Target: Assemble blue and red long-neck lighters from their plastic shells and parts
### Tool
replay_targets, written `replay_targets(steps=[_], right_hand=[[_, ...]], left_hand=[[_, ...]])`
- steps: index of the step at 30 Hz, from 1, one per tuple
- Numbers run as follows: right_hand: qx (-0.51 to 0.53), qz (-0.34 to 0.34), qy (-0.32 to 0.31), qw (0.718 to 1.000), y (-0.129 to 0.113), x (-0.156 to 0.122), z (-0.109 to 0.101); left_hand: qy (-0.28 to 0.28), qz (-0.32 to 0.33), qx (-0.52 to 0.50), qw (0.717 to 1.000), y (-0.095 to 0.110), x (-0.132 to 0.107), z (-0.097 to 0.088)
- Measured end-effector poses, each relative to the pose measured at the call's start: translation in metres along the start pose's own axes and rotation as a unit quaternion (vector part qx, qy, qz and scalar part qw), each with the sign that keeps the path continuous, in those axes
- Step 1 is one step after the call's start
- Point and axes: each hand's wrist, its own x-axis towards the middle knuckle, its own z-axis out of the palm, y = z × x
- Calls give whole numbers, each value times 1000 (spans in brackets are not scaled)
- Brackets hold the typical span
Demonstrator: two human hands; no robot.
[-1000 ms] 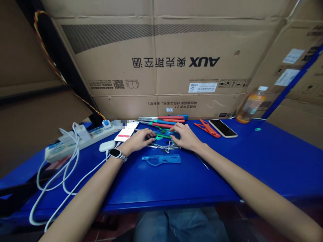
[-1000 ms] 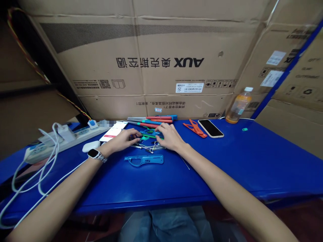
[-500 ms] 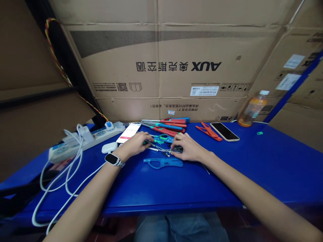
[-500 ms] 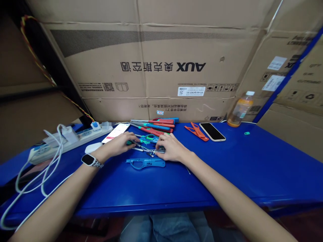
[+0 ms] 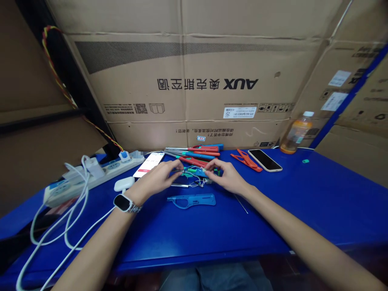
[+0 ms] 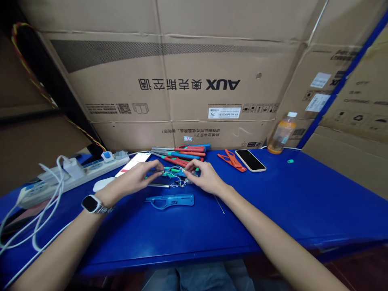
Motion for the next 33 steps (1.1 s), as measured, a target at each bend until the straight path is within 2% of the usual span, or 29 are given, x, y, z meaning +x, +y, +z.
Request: replay_targets(steps=[3,7,18,22,26,29,33], right_hand=[[1,2,29,1000,-2,-4,-3],[2,24,0,1000,-2,-8,0],[-76,78,-65,992,0,-7,9],[-166,44,-36,984,-3,-5,7],[-250,-24,-53,967,-5,-2,4],[-280,-47,-55,957,-4,0,3],[-276,-52,-59,958,-2,1,3]], left_hand=[[29,33,1,999,13,-1,-8],[46,66,7,997,22,2,-12],[51,45,24,997,12,5,-1],[28,-2,20,999,13,3,3],[0,-51,49,998,22,3,5],[-11,-63,69,996,27,4,6],[-25,-54,66,996,26,5,12]])
